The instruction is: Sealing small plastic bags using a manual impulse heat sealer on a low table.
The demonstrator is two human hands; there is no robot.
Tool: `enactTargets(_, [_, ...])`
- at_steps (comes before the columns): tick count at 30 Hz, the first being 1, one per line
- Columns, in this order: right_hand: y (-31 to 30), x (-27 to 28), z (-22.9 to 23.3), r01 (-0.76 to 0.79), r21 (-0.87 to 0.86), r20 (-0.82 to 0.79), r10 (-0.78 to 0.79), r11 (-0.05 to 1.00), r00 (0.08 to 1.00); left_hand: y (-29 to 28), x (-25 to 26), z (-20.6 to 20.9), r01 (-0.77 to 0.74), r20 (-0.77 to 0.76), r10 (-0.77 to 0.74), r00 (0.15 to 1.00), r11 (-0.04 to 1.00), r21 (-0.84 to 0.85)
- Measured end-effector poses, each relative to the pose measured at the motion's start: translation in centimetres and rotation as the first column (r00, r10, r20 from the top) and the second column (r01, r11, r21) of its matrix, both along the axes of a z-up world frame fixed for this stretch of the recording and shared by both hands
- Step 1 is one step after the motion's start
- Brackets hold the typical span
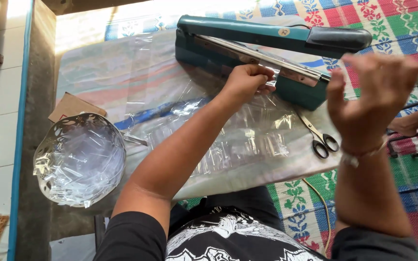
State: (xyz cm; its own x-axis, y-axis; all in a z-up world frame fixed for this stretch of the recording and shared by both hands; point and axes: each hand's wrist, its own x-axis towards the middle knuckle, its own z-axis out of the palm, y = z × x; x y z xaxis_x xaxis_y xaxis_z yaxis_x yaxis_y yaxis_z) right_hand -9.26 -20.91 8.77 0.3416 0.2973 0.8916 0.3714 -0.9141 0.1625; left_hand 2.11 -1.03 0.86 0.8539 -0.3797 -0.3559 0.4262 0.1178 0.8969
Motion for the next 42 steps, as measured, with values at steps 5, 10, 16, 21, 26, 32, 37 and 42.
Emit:
enactTargets(5, [-3.0,4.0,1.9,0.136,-0.237,-0.072,-0.157,0.962,0.985,0.3,0.2,-0.3,0.007,0.042,-0.008,0.999,1.0,0.022])
enactTargets(10, [-5.2,6.9,0.3,0.269,-0.437,-0.113,-0.349,0.858,0.93,0.1,0.6,-1.2,-0.001,0.038,0.002,0.999,0.999,-0.034])
enactTargets(16, [-5.2,7.6,-1.3,0.225,-0.473,-0.267,-0.382,0.852,0.885,-0.3,1.1,-1.5,0.007,0.05,-0.004,0.999,0.998,-0.055])
enactTargets(21, [-5.6,8.0,-3.4,0.165,-0.405,-0.396,-0.335,0.899,0.855,-0.6,1.4,-2.0,0.017,0.094,-0.016,0.995,1.0,-0.001])
enactTargets(26, [-6.4,9.3,-4.2,0.071,-0.393,-0.531,-0.289,0.917,0.796,-0.4,1.3,-1.8,0.01,0.079,-0.011,0.997,1.0,0.019])
enactTargets(32, [-5.8,10.8,-4.3,0.009,-0.115,-0.778,-0.095,0.993,0.622,0.3,0.6,-1.3,0.046,0.057,-0.047,0.997,0.999,0.019])
enactTargets(37, [-2.8,9.2,-0.8,0.091,0.09,-0.924,0.049,0.992,0.379,1.6,-0.9,-0.9,0.086,-0.011,-0.086,0.996,0.996,0.005])
enactTargets(42, [-3.7,10.2,-2.0,-0.008,-0.017,-0.911,-0.012,1.0,0.412,3.4,-4.1,0.2,0.211,-0.03,-0.214,0.976,0.975,-0.071])
